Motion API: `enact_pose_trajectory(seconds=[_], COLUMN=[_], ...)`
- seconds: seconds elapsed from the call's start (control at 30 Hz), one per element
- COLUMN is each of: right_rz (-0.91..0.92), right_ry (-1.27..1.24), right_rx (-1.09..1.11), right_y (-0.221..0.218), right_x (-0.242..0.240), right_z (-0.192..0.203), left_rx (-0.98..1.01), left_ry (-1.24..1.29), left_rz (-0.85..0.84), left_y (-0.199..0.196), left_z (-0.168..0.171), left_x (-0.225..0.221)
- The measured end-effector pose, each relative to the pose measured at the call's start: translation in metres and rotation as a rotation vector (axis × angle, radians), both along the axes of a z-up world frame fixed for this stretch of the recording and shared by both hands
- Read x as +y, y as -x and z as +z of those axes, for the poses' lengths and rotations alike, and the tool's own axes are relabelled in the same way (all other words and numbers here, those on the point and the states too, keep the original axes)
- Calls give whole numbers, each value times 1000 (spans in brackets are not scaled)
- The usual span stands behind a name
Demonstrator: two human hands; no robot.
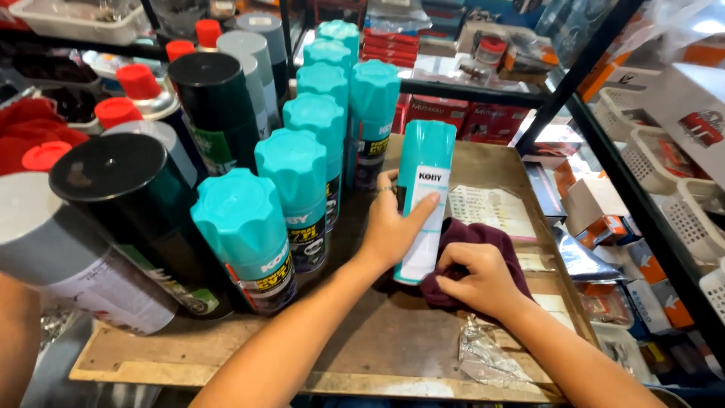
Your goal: The recorder is wiping down various spray cans with a cloth and organizing them on a workbench.
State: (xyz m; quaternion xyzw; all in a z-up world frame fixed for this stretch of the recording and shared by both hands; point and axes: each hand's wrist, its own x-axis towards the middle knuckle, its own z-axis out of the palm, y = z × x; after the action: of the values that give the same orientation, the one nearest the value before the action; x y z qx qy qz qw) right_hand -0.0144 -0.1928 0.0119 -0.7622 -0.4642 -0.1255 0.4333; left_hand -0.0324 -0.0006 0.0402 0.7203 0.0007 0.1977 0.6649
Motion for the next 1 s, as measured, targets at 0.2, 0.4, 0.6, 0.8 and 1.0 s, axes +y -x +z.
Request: enact_pose_trajectory(seconds=[0.2, 0.4, 0.6, 0.8, 1.0], right_rz=[-1, -86, -155, -293, -200], right_ry=[10, 43, 173, 146, 160], right_rx=[-80, -224, -133, -131, -89], right_y=[-6, 1, 18, 23, 16], right_x=[-3, 1, 12, 20, 15], right_z=[-10, -8, 7, 1, 5], left_rx=[118, 173, -159, -146, -223], left_ry=[36, 76, 28, 110, 145], left_rz=[19, 68, 197, 163, 61], left_y=[-4, -6, -17, -12, -1], left_z=[3, 0, -20, -17, -7], left_x=[1, 2, 2, 5, 9])
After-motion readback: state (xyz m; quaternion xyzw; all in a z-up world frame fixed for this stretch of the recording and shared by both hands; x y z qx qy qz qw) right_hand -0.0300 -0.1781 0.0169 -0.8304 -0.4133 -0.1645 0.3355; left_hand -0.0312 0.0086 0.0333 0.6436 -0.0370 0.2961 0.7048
